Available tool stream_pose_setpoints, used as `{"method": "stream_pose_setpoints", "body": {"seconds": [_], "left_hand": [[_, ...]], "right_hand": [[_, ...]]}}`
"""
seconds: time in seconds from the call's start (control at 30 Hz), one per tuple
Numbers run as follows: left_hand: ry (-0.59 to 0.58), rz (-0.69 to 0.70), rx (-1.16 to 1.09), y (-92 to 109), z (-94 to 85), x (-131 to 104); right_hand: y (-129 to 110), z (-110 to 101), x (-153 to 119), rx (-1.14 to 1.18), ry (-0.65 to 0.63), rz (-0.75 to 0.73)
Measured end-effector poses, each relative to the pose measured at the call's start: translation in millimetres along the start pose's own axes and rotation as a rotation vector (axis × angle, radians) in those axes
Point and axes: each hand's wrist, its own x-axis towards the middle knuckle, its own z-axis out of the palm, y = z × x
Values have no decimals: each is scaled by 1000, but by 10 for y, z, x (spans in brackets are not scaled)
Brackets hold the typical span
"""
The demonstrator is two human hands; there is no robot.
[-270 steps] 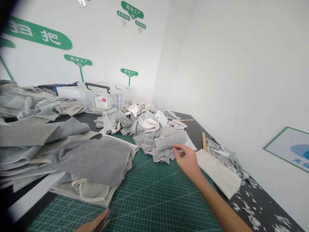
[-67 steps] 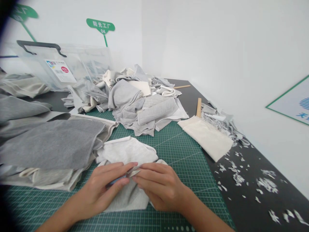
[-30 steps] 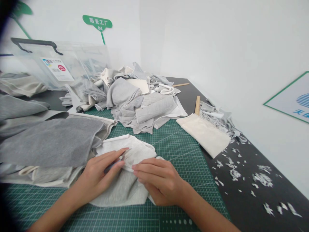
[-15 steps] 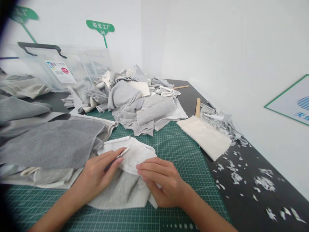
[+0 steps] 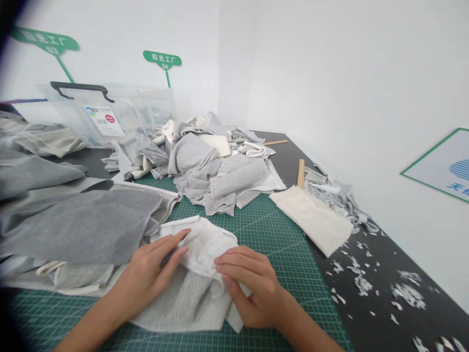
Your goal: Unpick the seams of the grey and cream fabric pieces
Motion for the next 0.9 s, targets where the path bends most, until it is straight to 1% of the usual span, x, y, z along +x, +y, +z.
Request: {"method": "stream_pose_setpoints", "body": {"seconds": [0.1, 0.17, 0.27, 0.37, 0.43, 0.5, 0.57, 0.67, 0.77, 0.83, 0.9], "left_hand": [[-57, 8, 4, 4, -5, -19], [-51, 26, -12, 13, -8, -33], [-11, 36, -43, 20, -11, -40], [-54, 25, -14, 12, -10, -33], [-79, 21, -4, 9, -14, -29], [-75, 32, -25, 18, -27, -28], [-74, 42, -43, 37, -45, -31], [-107, 47, -39, 66, -62, -42], [-97, 70, -54, 81, -62, -54], [-85, 79, -73, 90, -59, -56], [-101, 74, -64, 99, -58, -53]], "right_hand": [[12, -8, -10, -13, 10, 9], [17, -12, -21, -18, 6, 14], [17, -16, -34, -27, -4, 18], [19, -7, -30, -29, 9, 22], [32, 10, -21, -19, 51, 34], [55, 35, -15, -14, 122, 68], [83, 60, -20, -31, 194, 128], [123, 89, -47, -99, 268, 224], [162, 99, -80, -166, 308, 260], [188, 95, -95, -192, 311, 275], [210, 86, -100, -215, 306, 302]]}}
